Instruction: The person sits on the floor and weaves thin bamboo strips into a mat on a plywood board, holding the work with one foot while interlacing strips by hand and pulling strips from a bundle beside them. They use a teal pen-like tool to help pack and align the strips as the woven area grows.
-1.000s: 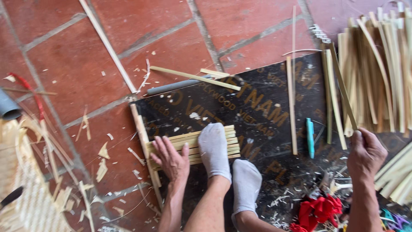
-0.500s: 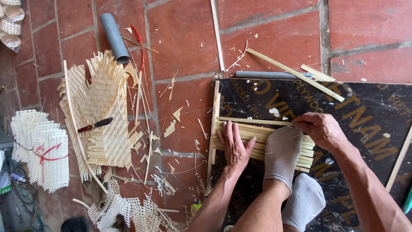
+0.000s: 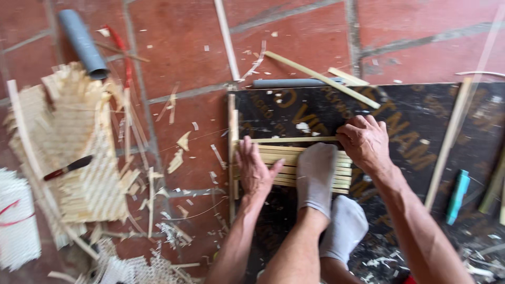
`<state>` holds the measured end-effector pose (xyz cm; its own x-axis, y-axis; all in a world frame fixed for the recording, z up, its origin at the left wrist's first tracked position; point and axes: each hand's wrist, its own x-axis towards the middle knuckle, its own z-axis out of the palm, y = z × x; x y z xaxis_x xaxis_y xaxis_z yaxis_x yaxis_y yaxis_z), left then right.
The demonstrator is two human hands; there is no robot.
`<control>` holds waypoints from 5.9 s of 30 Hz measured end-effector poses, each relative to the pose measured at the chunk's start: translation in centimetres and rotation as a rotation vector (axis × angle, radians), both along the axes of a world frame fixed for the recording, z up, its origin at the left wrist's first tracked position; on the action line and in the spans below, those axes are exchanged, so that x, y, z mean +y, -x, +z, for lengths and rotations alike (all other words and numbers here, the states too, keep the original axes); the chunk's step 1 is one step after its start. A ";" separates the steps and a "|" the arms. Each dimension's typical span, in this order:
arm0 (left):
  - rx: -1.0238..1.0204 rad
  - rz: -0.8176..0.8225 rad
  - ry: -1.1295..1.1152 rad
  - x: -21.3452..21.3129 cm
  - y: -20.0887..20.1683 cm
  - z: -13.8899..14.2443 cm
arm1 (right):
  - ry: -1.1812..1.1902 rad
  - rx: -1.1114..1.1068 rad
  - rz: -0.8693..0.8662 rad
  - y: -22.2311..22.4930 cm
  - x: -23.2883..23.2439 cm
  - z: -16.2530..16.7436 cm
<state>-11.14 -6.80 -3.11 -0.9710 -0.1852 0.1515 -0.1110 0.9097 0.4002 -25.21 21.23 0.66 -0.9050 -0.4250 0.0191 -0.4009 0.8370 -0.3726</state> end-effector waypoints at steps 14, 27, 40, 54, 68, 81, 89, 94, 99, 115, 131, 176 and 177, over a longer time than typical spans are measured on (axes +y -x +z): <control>-0.083 0.049 0.128 0.8 -1.4 -1.3 | 0.069 0.006 -0.014 -3.6 2.6 1.0; -0.126 0.080 0.134 2.4 -1.9 -0.2 | -0.138 0.407 -0.728 -13.6 26.0 1.9; -0.103 -0.016 0.056 4.8 -1.6 0.0 | -0.336 0.010 -0.751 -15.9 29.2 -0.1; 0.061 -0.067 0.020 2.8 -0.3 -0.2 | 0.360 -0.360 -0.234 -4.1 9.9 4.2; 0.131 -0.082 0.015 1.3 0.4 -0.6 | -0.114 -0.445 0.100 2.0 -3.2 1.1; -0.003 -0.100 -0.055 1.2 0.6 -0.8 | -0.092 -0.421 0.078 1.9 -3.1 1.3; -0.033 -0.073 -0.027 1.3 0.4 -0.8 | -0.037 -0.256 0.077 0.6 -2.6 0.8; -0.075 -0.044 0.045 1.7 -0.2 -1.1 | 0.154 0.002 -0.092 -2.4 0.1 0.5; -0.070 -0.030 0.080 1.8 -0.6 -1.6 | 0.194 0.058 -0.118 -4.6 1.1 -0.3; -0.172 -0.040 0.238 2.0 -2.0 -1.6 | 0.196 0.043 -0.133 -5.4 1.3 1.6; -0.172 -0.041 0.220 2.3 -1.7 -0.5 | -0.607 -0.146 -0.649 -14.9 26.8 4.6; 0.022 -0.028 0.039 -0.7 1.7 -1.2 | 0.037 -0.242 0.154 5.0 0.9 -2.6; 0.014 -0.042 0.026 -0.6 1.6 -1.2 | 0.037 -0.216 0.160 4.8 0.9 -2.7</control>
